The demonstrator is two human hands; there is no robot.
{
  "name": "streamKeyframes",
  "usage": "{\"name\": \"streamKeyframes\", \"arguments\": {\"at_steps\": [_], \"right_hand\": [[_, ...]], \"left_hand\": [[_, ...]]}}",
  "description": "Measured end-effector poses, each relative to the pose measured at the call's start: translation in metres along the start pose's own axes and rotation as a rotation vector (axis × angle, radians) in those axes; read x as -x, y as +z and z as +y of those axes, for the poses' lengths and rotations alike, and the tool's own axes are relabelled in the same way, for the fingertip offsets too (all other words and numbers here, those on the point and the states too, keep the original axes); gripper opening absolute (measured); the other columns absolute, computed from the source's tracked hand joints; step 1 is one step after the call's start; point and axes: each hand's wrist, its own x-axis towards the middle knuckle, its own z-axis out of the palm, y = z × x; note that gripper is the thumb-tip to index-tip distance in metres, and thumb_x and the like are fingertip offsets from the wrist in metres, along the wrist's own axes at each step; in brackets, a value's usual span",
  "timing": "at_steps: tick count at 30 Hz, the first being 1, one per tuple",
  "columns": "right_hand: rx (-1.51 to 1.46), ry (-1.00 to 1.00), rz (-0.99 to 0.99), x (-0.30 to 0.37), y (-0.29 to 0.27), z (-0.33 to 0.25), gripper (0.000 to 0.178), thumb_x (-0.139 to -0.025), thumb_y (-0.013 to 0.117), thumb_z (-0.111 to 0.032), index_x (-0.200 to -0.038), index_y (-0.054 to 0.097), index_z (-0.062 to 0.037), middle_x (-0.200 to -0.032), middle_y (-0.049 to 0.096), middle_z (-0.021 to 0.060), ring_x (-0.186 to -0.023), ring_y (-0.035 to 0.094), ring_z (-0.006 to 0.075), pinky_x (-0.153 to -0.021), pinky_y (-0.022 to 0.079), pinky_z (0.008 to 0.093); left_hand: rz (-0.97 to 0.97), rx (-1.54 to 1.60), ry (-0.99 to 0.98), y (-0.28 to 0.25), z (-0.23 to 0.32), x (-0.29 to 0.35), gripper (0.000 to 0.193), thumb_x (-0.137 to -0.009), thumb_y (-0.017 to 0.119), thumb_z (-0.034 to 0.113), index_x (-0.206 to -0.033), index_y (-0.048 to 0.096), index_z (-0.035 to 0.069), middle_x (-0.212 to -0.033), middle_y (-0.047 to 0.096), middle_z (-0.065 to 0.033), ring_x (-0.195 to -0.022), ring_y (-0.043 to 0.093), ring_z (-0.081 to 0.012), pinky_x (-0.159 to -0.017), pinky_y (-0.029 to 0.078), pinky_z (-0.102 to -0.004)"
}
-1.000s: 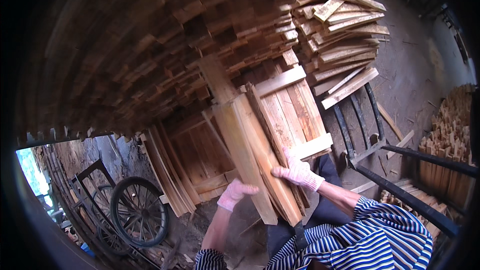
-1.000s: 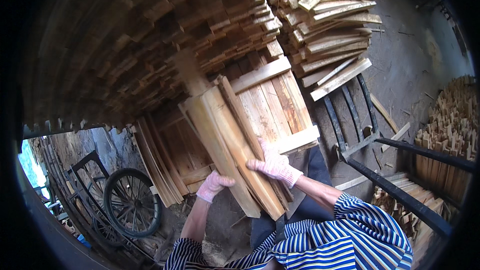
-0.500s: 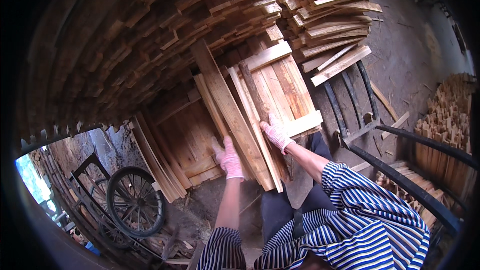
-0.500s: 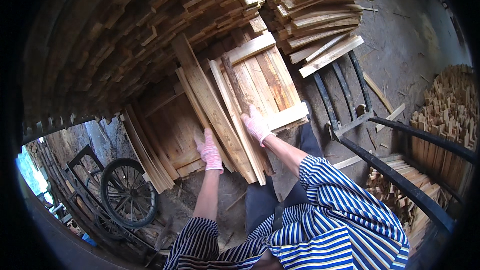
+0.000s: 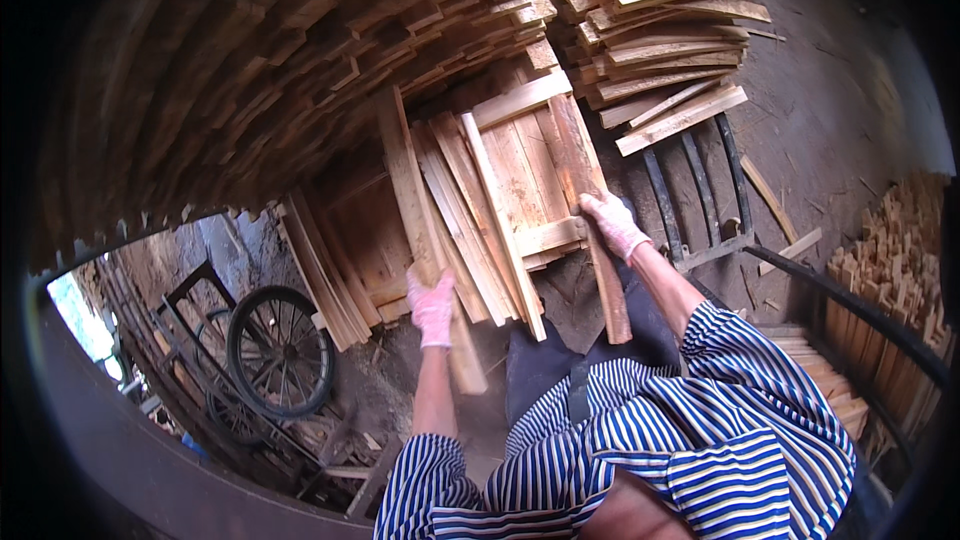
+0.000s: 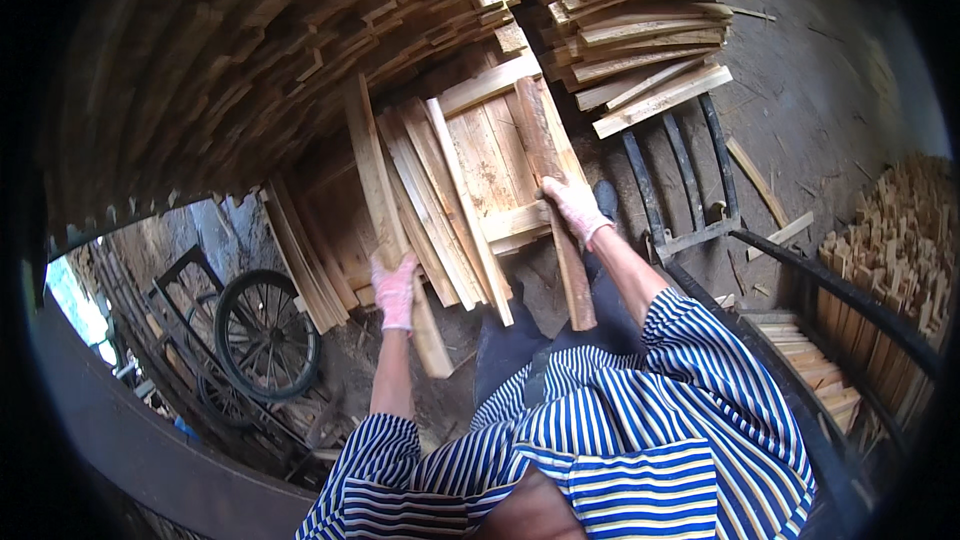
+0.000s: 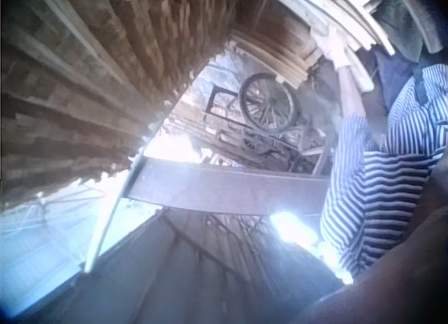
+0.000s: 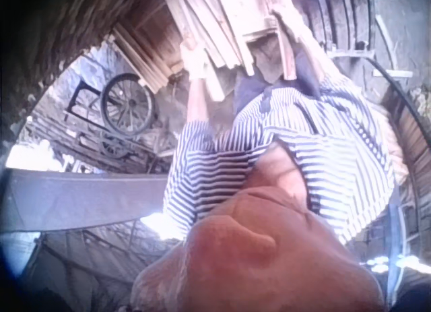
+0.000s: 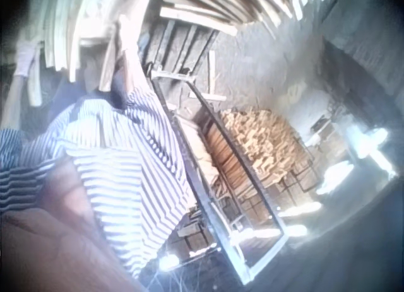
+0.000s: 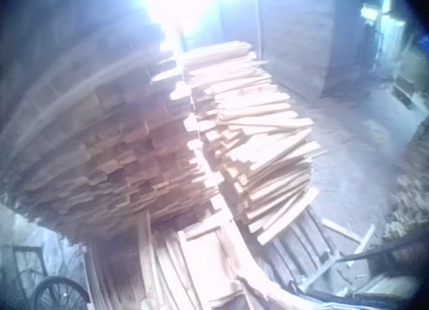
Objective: The person repeatedly picks up bundles of wooden planks from a large pile and stacks them onto a metal rack. The person wears pink gloves and handles the wood by hand, moving pieces from the floor to the rack in a repetitive cycle.
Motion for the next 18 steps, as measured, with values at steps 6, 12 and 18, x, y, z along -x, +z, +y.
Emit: {"name": "streamKeyframes", "arguments": {"at_steps": [6, 12, 18], "right_hand": [[-0.571, 0.456, -0.181, 0.043, -0.046, -0.047, 0.039, -0.099, 0.065, -0.033, -0.12, 0.063, 0.0003, -0.097, 0.074, 0.0156, -0.076, 0.074, 0.0255, -0.062, 0.065, 0.0385], [-0.531, 0.083, -0.33, 0.108, -0.046, -0.098, 0.067, -0.092, 0.07, -0.016, -0.15, 0.038, -0.0073, -0.11, 0.07, 0.0122, -0.09, 0.073, 0.0247, -0.078, 0.063, 0.0355], [-0.122, 0.058, 0.072, 0.182, -0.088, -0.045, 0.056, -0.088, 0.064, -0.014, -0.142, 0.047, -0.0107, -0.088, 0.065, 0.0069, -0.066, 0.063, 0.0143, -0.056, 0.059, 0.032]], "left_hand": [[-0.078, 0.359, 0.018, -0.083, 0.013, 0.091, 0.081, -0.085, 0.082, 0.018, -0.151, 0.038, -0.002, -0.15, 0.047, -0.0149, -0.131, 0.052, -0.0259, -0.113, 0.04, -0.0361], [-0.087, 0.309, -0.006, -0.111, -0.008, 0.107, 0.084, -0.082, 0.086, 0.022, -0.148, 0.041, -0.006, -0.139, 0.056, -0.0168, -0.122, 0.057, -0.0239, -0.106, 0.045, -0.0341], [-0.223, 0.21, 0.075, -0.108, 0.011, 0.111, 0.08, -0.084, 0.081, 0.021, -0.148, 0.043, -0.007, -0.148, 0.048, -0.0206, -0.132, 0.049, -0.0285, -0.113, 0.037, -0.0333]]}}
